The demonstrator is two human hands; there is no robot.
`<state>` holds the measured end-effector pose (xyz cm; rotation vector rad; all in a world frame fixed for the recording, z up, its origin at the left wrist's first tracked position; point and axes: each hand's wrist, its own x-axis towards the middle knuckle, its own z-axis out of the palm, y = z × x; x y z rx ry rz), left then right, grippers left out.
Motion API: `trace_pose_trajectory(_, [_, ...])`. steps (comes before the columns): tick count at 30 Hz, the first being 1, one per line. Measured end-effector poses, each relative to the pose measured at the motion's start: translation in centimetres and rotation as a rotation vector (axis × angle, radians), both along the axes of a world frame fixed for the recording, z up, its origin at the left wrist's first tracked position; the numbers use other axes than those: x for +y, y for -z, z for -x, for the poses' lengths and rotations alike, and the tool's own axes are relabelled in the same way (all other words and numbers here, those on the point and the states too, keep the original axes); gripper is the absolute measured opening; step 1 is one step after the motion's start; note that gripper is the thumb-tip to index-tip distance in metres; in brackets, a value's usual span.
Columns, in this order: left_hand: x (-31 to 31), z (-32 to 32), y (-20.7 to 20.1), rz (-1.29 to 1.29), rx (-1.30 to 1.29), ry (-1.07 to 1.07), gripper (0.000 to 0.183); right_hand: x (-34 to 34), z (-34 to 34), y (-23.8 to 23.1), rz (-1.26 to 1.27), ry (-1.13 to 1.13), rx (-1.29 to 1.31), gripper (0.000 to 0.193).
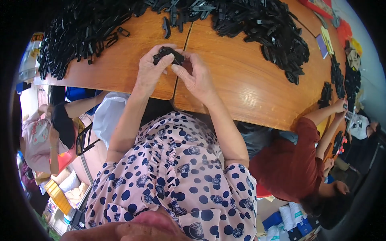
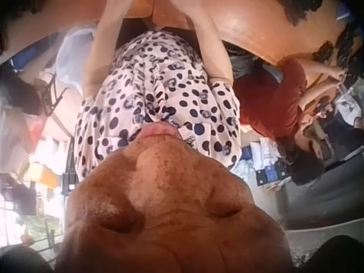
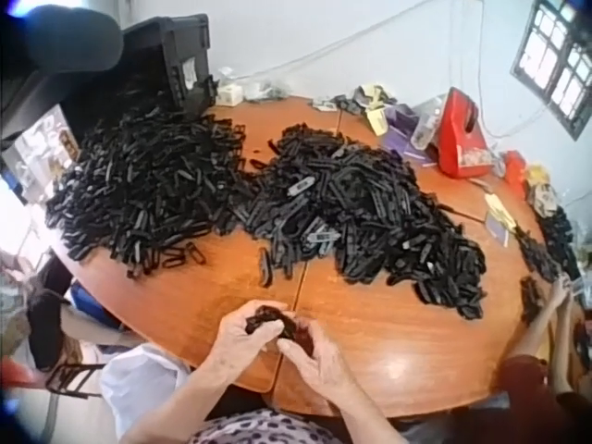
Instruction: The person sorts and assembles small black plastic components by hand at a workstation.
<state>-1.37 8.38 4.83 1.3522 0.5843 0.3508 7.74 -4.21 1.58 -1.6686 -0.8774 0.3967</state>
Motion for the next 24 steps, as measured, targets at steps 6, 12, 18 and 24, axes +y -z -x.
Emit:
trace_pose_trajectory(6, [-0.3,-1.2,0.2,0.085,-0.131,0.006,0.017,0.1,0.2,-0.5,-0.029,0.028,0.509,0.031])
trace_pose_trajectory(12, [3.9,-1.2,0.2,0.188,-0.025,-0.008,0.014,-1.8,-6.5,-2.9,0.213,-0.024,-0.128,0.029])
trace_pose_trajectory(18, [9.8,-4.1,-0.1,-1.319,0.098,0.085,0.026,-3.5,-16.7,-4.0,0.603,0.009,-1.132,0.033])
trace_pose_trajectory(24, [10.1,-5.4,0.3,-1.751,0.3,0.404,0.027,-3.9,-16.9,-3.3,0.53,-0.036,-1.11,0.026])
